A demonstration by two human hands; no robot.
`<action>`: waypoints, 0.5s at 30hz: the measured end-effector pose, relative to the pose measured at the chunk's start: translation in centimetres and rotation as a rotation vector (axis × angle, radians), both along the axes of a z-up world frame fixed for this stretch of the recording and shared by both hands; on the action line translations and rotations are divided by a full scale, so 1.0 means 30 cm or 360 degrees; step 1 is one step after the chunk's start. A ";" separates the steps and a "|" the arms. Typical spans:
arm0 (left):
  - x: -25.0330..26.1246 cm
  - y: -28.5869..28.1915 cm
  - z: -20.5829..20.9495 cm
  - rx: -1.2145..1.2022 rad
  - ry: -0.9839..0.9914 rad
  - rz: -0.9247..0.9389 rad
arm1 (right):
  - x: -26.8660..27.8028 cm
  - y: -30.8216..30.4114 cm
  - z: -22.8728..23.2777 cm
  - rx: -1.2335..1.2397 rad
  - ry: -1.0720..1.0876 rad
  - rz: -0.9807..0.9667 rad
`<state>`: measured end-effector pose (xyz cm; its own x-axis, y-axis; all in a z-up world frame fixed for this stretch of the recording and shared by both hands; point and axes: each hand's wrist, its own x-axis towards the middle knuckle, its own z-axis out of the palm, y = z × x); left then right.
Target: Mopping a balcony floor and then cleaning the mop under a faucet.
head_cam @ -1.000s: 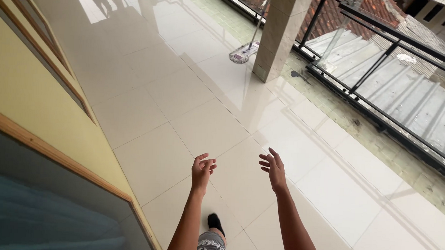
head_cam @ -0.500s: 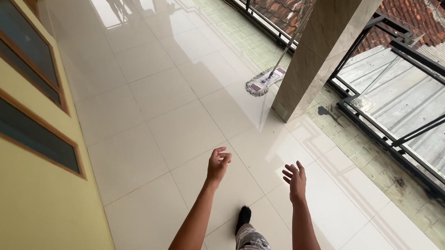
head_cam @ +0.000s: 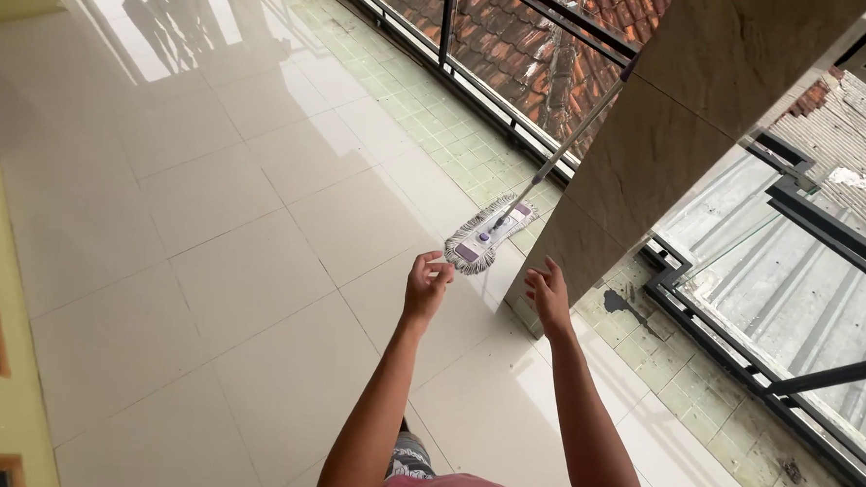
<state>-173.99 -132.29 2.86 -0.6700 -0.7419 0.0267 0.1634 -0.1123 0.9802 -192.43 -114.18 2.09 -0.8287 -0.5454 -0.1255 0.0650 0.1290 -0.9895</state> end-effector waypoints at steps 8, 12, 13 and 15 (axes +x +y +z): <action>-0.852 -0.696 0.013 -0.0035 -0.0064 -0.0227 | -0.910 -0.706 -0.076 -0.0118 -0.0071 -0.0364; -1.321 -0.941 0.101 -0.0277 -0.0181 -0.0459 | -1.436 -0.943 -0.089 -0.0035 -0.0449 -0.0902; -1.417 -0.977 0.120 -0.0273 -0.0192 -0.0478 | -1.571 -0.985 -0.169 -0.0032 -0.0462 -0.0920; -1.627 -1.047 0.149 -0.0390 -0.0104 -0.0640 | -1.872 -1.077 -0.327 0.0206 0.0329 -0.1313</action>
<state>-222.80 -163.70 7.33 -0.9089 -0.4004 0.1168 0.0914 0.0821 0.9924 -248.60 -146.50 -7.72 -0.9669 0.2497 0.0521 0.0076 0.2322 -0.9726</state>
